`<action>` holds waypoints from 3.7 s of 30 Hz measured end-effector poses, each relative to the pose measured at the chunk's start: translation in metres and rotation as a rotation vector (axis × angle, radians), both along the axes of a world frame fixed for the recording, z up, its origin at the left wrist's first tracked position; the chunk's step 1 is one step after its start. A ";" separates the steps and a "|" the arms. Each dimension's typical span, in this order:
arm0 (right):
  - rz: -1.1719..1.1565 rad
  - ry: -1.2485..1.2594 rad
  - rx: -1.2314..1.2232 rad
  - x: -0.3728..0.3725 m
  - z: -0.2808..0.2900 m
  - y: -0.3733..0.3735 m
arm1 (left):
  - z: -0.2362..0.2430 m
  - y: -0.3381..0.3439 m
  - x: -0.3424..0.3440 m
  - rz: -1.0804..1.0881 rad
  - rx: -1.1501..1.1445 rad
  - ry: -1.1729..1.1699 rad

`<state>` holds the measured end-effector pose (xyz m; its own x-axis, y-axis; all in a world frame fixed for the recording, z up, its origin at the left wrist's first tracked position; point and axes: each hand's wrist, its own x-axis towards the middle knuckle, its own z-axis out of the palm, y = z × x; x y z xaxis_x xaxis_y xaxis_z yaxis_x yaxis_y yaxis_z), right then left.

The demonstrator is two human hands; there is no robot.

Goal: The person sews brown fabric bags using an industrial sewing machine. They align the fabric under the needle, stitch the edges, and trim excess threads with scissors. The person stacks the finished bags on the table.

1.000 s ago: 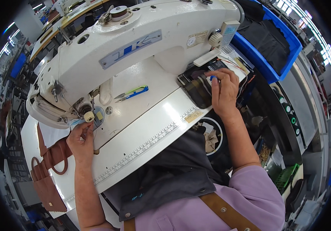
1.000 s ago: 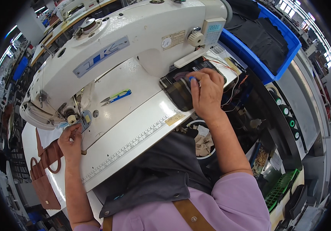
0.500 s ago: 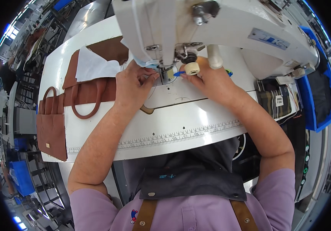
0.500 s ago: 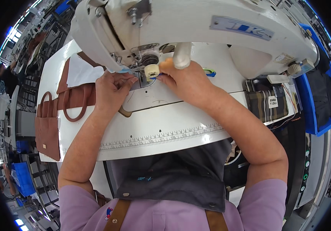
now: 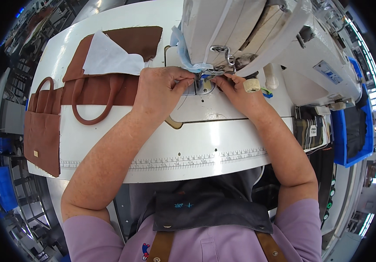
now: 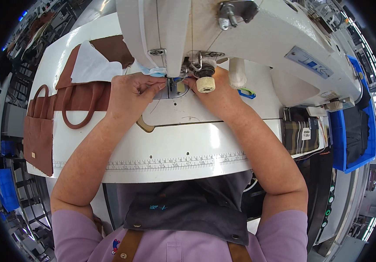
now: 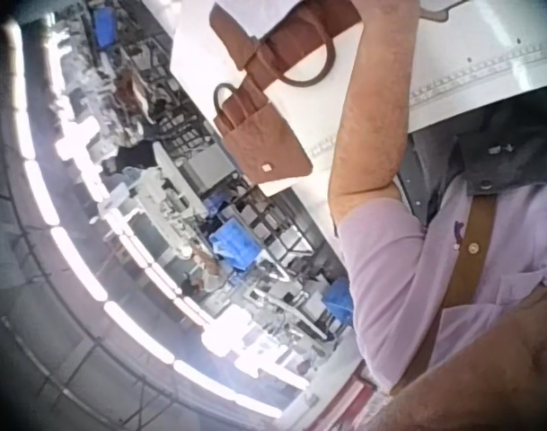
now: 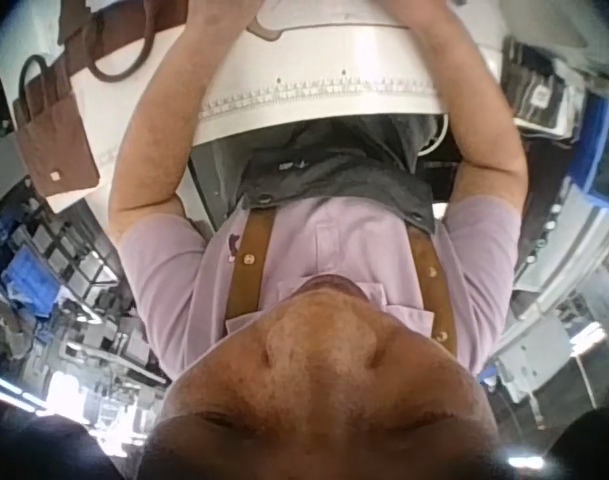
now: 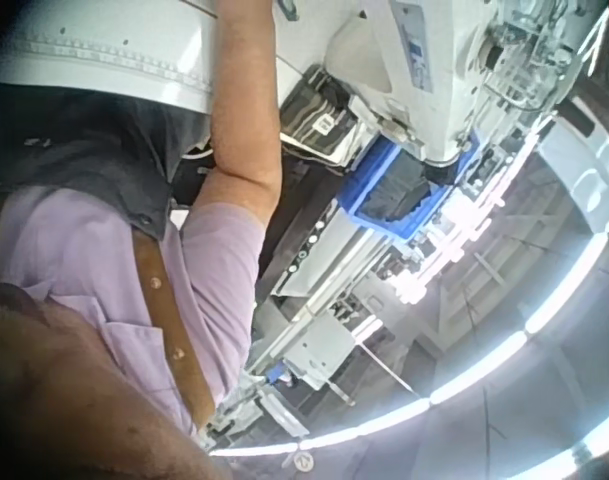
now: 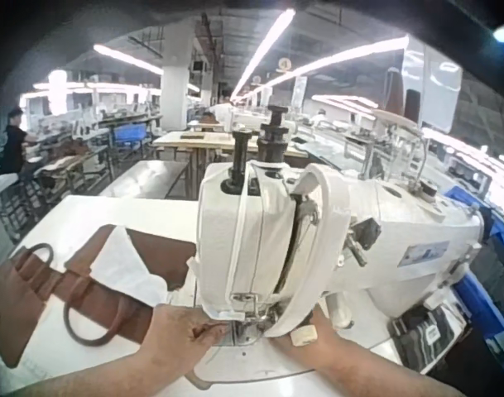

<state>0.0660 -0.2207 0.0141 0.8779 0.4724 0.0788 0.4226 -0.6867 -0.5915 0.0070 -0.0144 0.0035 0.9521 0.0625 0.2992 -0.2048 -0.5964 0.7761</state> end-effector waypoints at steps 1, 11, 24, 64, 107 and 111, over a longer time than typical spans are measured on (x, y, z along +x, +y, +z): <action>0.000 -0.005 0.018 0.000 -0.002 -0.002 | 0.000 -0.001 0.000 0.004 -0.004 0.005; -0.035 0.108 0.082 -0.001 -0.004 -0.003 | -0.008 -0.001 0.000 -0.047 0.160 -0.244; 0.051 -0.068 0.147 0.002 -0.008 -0.004 | -0.006 -0.006 0.002 -0.045 0.132 -0.173; -0.028 0.034 -0.090 0.005 -0.015 -0.011 | -0.010 -0.005 0.010 -0.038 0.026 -0.218; -0.080 0.174 0.190 0.000 -0.008 -0.006 | -0.011 -0.004 0.011 -0.020 0.035 -0.145; -0.116 0.220 0.154 -0.001 -0.007 -0.005 | -0.011 -0.005 0.011 -0.012 0.034 -0.143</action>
